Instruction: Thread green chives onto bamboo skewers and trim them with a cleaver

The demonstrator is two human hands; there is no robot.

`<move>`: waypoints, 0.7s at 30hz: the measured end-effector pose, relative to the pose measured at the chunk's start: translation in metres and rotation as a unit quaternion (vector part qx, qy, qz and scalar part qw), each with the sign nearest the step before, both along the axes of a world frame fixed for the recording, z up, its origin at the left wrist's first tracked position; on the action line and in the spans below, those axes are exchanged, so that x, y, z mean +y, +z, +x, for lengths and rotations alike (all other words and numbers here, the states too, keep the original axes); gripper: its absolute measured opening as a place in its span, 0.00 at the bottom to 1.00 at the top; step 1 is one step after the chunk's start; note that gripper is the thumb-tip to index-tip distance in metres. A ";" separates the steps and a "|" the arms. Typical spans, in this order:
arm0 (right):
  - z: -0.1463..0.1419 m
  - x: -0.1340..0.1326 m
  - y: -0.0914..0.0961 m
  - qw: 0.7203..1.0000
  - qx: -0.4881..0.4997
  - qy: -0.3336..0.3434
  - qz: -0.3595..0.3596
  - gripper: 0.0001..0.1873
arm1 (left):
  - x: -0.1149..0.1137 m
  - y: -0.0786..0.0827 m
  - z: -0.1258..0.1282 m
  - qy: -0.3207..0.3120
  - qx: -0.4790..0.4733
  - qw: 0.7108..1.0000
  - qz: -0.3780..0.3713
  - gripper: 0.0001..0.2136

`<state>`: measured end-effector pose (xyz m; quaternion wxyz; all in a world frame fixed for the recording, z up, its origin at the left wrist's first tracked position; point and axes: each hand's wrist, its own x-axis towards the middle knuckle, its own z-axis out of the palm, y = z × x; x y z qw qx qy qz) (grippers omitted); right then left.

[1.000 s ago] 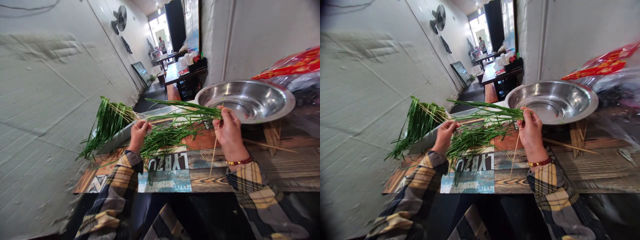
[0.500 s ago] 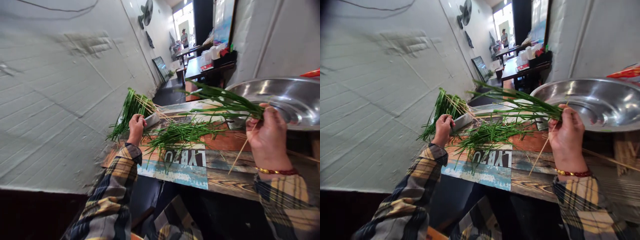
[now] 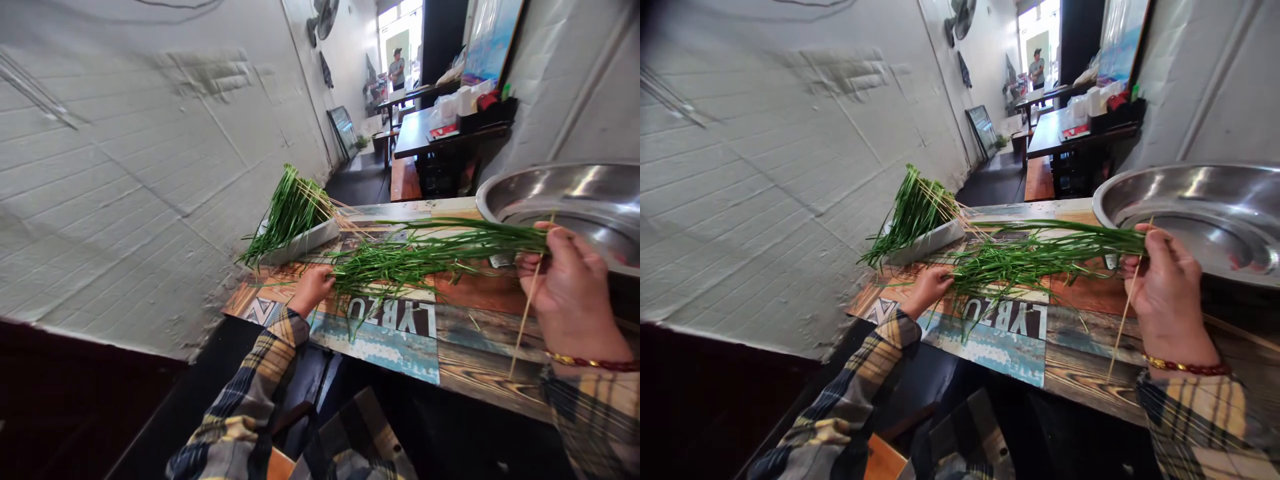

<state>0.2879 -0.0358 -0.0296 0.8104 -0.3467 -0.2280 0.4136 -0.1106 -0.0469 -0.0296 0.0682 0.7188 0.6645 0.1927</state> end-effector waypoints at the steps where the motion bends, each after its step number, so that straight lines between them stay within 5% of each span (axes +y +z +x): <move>1: -0.002 0.000 -0.001 1.000 -0.002 0.010 -0.013 0.08 | 0.001 -0.008 0.000 0.003 -0.001 1.000 -0.008 0.02; 6: -0.010 0.002 -0.009 0.994 -0.036 0.077 -0.062 0.13 | 0.006 -0.028 -0.001 -0.009 -0.014 1.000 -0.005 0.03; 12: -0.017 0.002 -0.014 0.993 -0.057 0.074 -0.070 0.10 | 0.008 -0.028 -0.009 -0.007 -0.150 0.988 0.024 0.02; 15: -0.026 -0.002 0.014 0.995 -0.090 0.030 -0.038 0.09 | 0.007 -0.017 -0.018 0.014 -0.242 0.969 0.046 0.06; 21: -0.059 -0.023 0.114 0.984 -0.145 0.041 0.091 0.05 | 0.002 0.019 -0.032 0.049 -0.416 0.903 0.093 0.13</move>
